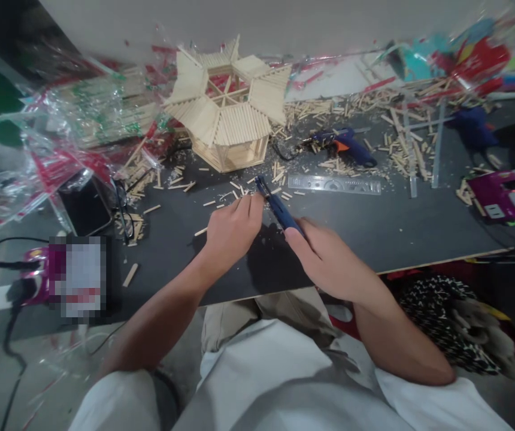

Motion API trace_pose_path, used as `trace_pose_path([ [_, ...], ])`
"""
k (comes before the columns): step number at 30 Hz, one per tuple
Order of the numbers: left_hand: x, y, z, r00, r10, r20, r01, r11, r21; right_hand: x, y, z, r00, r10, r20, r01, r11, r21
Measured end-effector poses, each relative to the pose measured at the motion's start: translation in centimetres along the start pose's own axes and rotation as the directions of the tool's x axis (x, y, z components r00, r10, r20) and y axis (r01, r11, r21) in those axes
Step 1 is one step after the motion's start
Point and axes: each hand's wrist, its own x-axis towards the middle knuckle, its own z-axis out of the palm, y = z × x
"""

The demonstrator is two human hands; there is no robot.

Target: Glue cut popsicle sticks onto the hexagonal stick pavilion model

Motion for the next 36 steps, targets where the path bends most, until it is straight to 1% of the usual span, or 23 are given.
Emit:
trace_pose_path([
  [2,0.1,0.0,0.1,0.999,-0.022,0.030,0.022,1.000,-0.015,0.4,0.1,0.1,0.999,0.043,0.015,-0.042,0.999,-0.033],
  [5,0.1,0.0,0.2,0.997,-0.052,0.064,0.054,0.998,-0.030,0.9,0.4,0.2,0.987,0.140,0.075,-0.133,0.987,-0.093],
  [7,0.2,0.1,0.1,0.994,-0.066,0.085,0.069,0.997,-0.040,1.1,0.5,0.3,0.980,0.177,0.094,-0.164,0.978,-0.127],
  [11,0.4,0.5,-0.5,0.984,-0.094,0.154,0.104,0.993,-0.062,1.4,0.9,0.3,0.981,0.185,0.060,-0.173,0.971,-0.167],
  [13,0.4,0.9,-1.0,0.974,-0.121,0.190,0.135,0.989,-0.065,1.6,1.1,0.1,0.983,0.160,0.085,-0.144,0.976,-0.162],
  [15,0.1,1.5,-1.6,0.962,-0.149,0.230,0.168,0.984,-0.064,1.8,1.5,-0.2,0.977,0.147,0.154,-0.127,0.983,-0.132],
  [18,-1.2,3.0,-2.5,0.923,-0.195,0.331,0.229,0.971,-0.066,1.3,2.0,-0.6,0.935,0.182,0.303,-0.168,0.983,-0.074],
  [21,-3.0,5.1,-3.2,0.846,-0.261,0.464,0.330,0.941,-0.072,0.2,2.0,-0.8,0.873,0.207,0.441,-0.193,0.978,-0.078],
  [24,-4.9,6.8,-3.8,0.780,-0.320,0.537,0.422,0.903,-0.075,-0.9,1.6,-0.8,0.819,0.226,0.528,-0.189,0.974,-0.123],
  [26,-5.9,7.6,-4.0,0.754,-0.341,0.561,0.459,0.885,-0.079,-1.5,1.2,-0.7,0.787,0.237,0.570,-0.186,0.971,-0.147],
  [28,-6.7,7.9,-4.1,0.745,-0.346,0.571,0.474,0.876,-0.086,-2.0,1.0,-0.4,0.766,0.241,0.596,-0.174,0.970,-0.168],
  [30,-7.2,8.0,-4.1,0.743,-0.350,0.570,0.480,0.872,-0.091,-2.2,0.9,-0.2,0.759,0.241,0.605,-0.166,0.970,-0.179],
  [34,-7.5,7.8,-3.9,0.743,-0.366,0.561,0.492,0.866,-0.086,-2.4,0.9,0.1,0.764,0.229,0.604,-0.138,0.971,-0.194],
  [36,-7.4,7.7,-3.8,0.741,-0.360,0.566,0.490,0.867,-0.090,-2.4,0.9,0.2,0.777,0.213,0.592,-0.102,0.971,-0.215],
])
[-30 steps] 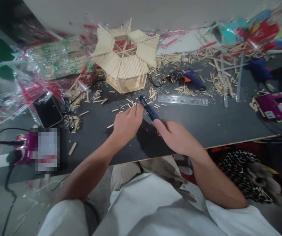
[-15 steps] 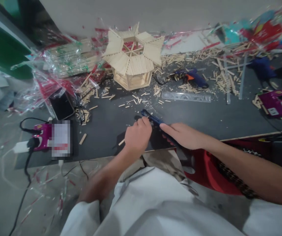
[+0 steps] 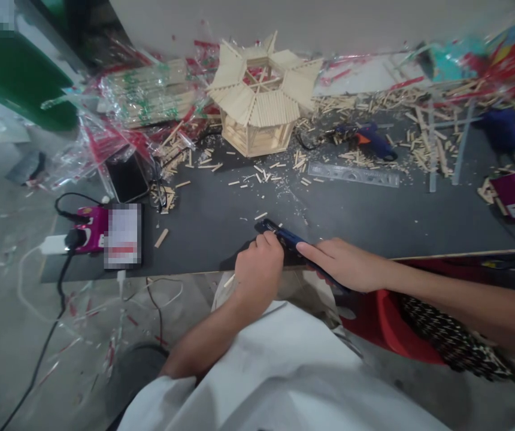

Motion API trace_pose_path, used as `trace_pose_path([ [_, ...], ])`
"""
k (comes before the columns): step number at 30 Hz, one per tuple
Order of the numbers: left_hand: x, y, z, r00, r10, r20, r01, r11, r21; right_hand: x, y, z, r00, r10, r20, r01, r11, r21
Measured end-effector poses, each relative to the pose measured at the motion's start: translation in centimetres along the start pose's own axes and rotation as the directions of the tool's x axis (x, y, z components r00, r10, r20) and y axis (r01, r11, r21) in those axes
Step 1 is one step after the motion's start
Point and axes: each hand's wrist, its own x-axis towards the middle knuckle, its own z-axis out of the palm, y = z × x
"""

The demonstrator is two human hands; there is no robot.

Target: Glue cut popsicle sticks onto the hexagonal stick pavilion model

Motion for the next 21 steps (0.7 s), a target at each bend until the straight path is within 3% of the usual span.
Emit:
trace_pose_path([
  [7,-0.2,-0.1,0.2,1.000,0.013,-0.026,-0.013,1.000,0.003,-0.4,-0.6,0.2,0.999,0.015,-0.051,-0.018,0.997,-0.070],
  [13,-0.7,0.0,-0.3,1.000,-0.022,0.003,0.022,1.000,0.000,-0.6,-0.8,0.3,0.995,-0.084,-0.051,0.076,0.986,-0.145],
  [16,-0.8,0.0,-0.8,0.999,-0.049,0.021,0.049,0.999,0.004,-0.3,-0.5,0.7,0.994,-0.056,-0.091,0.042,0.988,-0.149],
  [21,-0.9,-0.5,-0.9,0.997,-0.075,-0.008,0.075,0.997,-0.033,-0.1,-0.1,0.3,0.985,-0.018,-0.174,-0.038,0.949,-0.313],
])
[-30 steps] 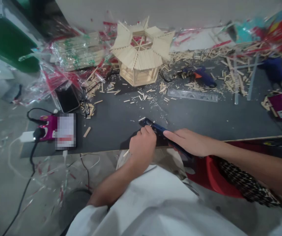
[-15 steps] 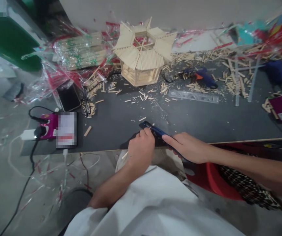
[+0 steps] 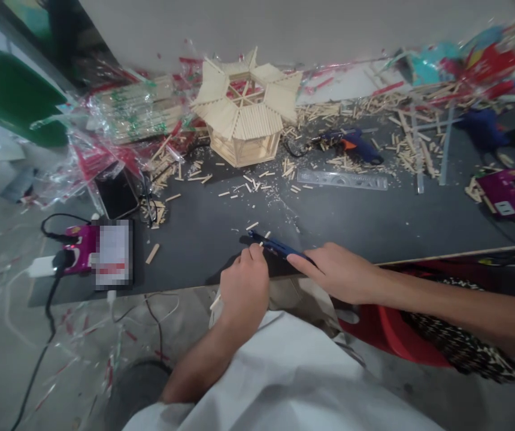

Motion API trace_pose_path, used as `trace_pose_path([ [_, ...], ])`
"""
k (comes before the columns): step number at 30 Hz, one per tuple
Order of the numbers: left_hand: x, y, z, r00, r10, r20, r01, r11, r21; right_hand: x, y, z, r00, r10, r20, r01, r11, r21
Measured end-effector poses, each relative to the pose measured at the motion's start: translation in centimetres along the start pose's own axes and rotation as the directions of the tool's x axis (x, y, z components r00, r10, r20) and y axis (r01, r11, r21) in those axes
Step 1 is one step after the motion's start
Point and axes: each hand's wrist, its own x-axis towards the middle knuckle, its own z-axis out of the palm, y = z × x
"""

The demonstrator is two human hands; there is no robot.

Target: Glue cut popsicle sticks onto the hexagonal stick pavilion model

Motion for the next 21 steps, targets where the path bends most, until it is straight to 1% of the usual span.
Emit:
trace_pose_path([
  [3,0.2,-0.8,0.5,0.995,-0.005,-0.103,0.001,0.999,-0.034,0.1,0.4,-0.7,0.999,-0.001,-0.034,-0.001,0.997,-0.074],
  [7,1.1,-2.4,0.7,0.973,0.013,-0.232,-0.028,0.998,-0.064,0.3,0.7,-1.0,0.987,0.086,-0.134,-0.115,0.966,-0.230],
  [10,2.7,-3.7,0.1,0.937,0.070,-0.342,-0.122,0.983,-0.134,0.4,0.7,-0.8,0.978,0.118,-0.172,-0.168,0.933,-0.318],
  [12,4.3,-4.1,-0.6,0.913,0.137,-0.385,-0.228,0.953,-0.200,0.6,0.8,-0.6,0.975,0.102,-0.198,-0.168,0.919,-0.356],
  [13,5.2,-4.2,-1.0,0.906,0.171,-0.387,-0.273,0.935,-0.228,0.6,0.9,-0.5,0.973,0.090,-0.214,-0.166,0.916,-0.366],
  [15,7.0,-4.0,-1.8,0.908,0.216,-0.359,-0.322,0.908,-0.267,0.9,1.1,-0.4,0.966,0.065,-0.250,-0.157,0.916,-0.369],
  [18,9.3,-3.4,-2.7,0.919,0.291,-0.265,-0.358,0.896,-0.260,1.3,1.3,-0.1,0.954,0.036,-0.296,-0.147,0.920,-0.364],
  [21,11.0,-3.0,-3.1,0.920,0.352,-0.171,-0.383,0.899,-0.212,1.7,1.5,0.0,0.946,0.013,-0.323,-0.137,0.921,-0.365],
])
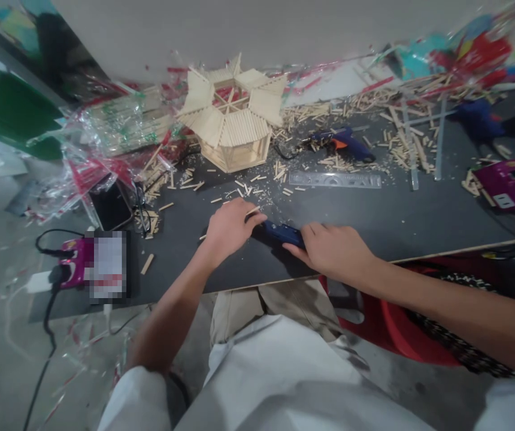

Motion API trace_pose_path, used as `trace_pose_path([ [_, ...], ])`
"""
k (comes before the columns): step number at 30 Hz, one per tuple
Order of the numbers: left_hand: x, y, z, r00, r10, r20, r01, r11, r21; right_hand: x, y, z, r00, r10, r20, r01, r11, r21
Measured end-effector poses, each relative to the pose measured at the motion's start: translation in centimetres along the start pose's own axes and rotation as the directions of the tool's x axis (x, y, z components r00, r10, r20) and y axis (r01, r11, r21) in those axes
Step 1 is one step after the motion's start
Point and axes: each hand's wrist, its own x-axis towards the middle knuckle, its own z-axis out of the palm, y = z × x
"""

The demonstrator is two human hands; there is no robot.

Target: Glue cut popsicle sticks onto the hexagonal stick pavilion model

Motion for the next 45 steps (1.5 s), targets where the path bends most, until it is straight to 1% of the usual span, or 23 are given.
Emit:
trace_pose_path([
  [4,1.2,-0.3,-0.4,0.997,0.048,0.066,-0.052,0.997,0.056,0.6,0.2,0.1,1.000,-0.025,-0.015,0.025,1.000,-0.005],
  [6,1.6,-0.5,-0.8,0.997,0.068,0.047,-0.069,0.997,0.039,0.9,0.4,0.1,0.999,-0.009,-0.038,0.009,1.000,-0.005],
  [8,1.9,-0.8,-1.3,0.995,0.092,-0.029,-0.093,0.996,-0.017,1.3,0.6,0.2,0.996,0.021,-0.088,-0.021,1.000,-0.001],
  [10,2.1,-1.3,-1.7,0.985,0.106,-0.137,-0.118,0.989,-0.084,1.8,0.9,0.6,0.985,0.043,-0.166,-0.044,0.999,-0.004],
  [12,2.3,-1.9,-1.8,0.971,0.082,-0.224,-0.118,0.981,-0.151,2.1,1.1,1.2,0.968,0.050,-0.246,-0.057,0.998,-0.020],
  [14,2.4,-2.4,-1.6,0.965,0.021,-0.263,-0.088,0.966,-0.245,2.4,1.1,1.9,0.949,0.047,-0.312,-0.061,0.997,-0.035],
  [16,2.5,-2.9,-0.9,0.965,-0.031,-0.260,-0.064,0.935,-0.349,2.5,1.1,2.5,0.929,0.044,-0.367,-0.056,0.998,-0.022],
  [18,2.6,-3.3,-0.1,0.967,-0.042,-0.250,-0.068,0.907,-0.416,2.7,1.1,2.7,0.908,0.037,-0.417,-0.029,0.999,0.024],
  [20,2.6,-3.4,0.7,0.971,-0.016,-0.238,-0.091,0.898,-0.430,3.2,1.1,2.5,0.894,0.018,-0.447,0.031,0.994,0.102],
  [22,2.6,-3.4,1.2,0.973,0.006,-0.231,-0.109,0.892,-0.438,4.1,1.2,1.7,0.893,-0.028,-0.450,0.142,0.965,0.221],
  [24,2.6,-3.2,1.5,0.974,0.011,-0.224,-0.119,0.872,-0.476,5.5,1.2,0.7,0.890,-0.087,-0.448,0.274,0.887,0.373],
  [26,2.6,-3.0,1.5,0.975,-0.003,-0.222,-0.120,0.834,-0.539,7.1,1.1,-0.5,0.878,-0.129,-0.461,0.379,0.776,0.505],
  [28,2.5,-3.0,1.3,0.969,-0.034,-0.243,-0.119,0.800,-0.588,8.7,0.8,-1.5,0.864,-0.137,-0.485,0.445,0.660,0.606],
  [30,2.5,-3.1,1.1,0.956,-0.072,-0.285,-0.123,0.785,-0.607,9.9,0.5,-2.1,0.859,-0.126,-0.497,0.482,0.528,0.699],
  [33,2.5,-3.6,0.8,0.944,-0.096,-0.316,-0.120,0.791,-0.599,11.0,0.2,-2.1,0.856,-0.104,-0.507,0.508,0.351,0.786],
  [36,2.5,-3.9,0.9,0.948,-0.087,-0.307,-0.117,0.800,-0.589,11.6,0.2,-1.1,0.850,-0.091,-0.518,0.525,0.218,0.823],
  [39,2.5,-3.8,1.2,0.948,-0.075,-0.308,-0.125,0.803,-0.582,12.1,0.3,0.0,0.869,-0.091,-0.487,0.494,0.088,0.865],
  [42,2.4,-3.6,1.4,0.949,-0.047,-0.311,-0.147,0.809,-0.569,12.2,0.2,0.8,0.887,-0.090,-0.453,0.456,0.018,0.890],
  [45,2.2,-3.6,1.4,0.942,0.005,-0.335,-0.174,0.861,-0.478,12.1,0.1,0.9,0.895,-0.100,-0.434,0.436,-0.010,0.900],
])
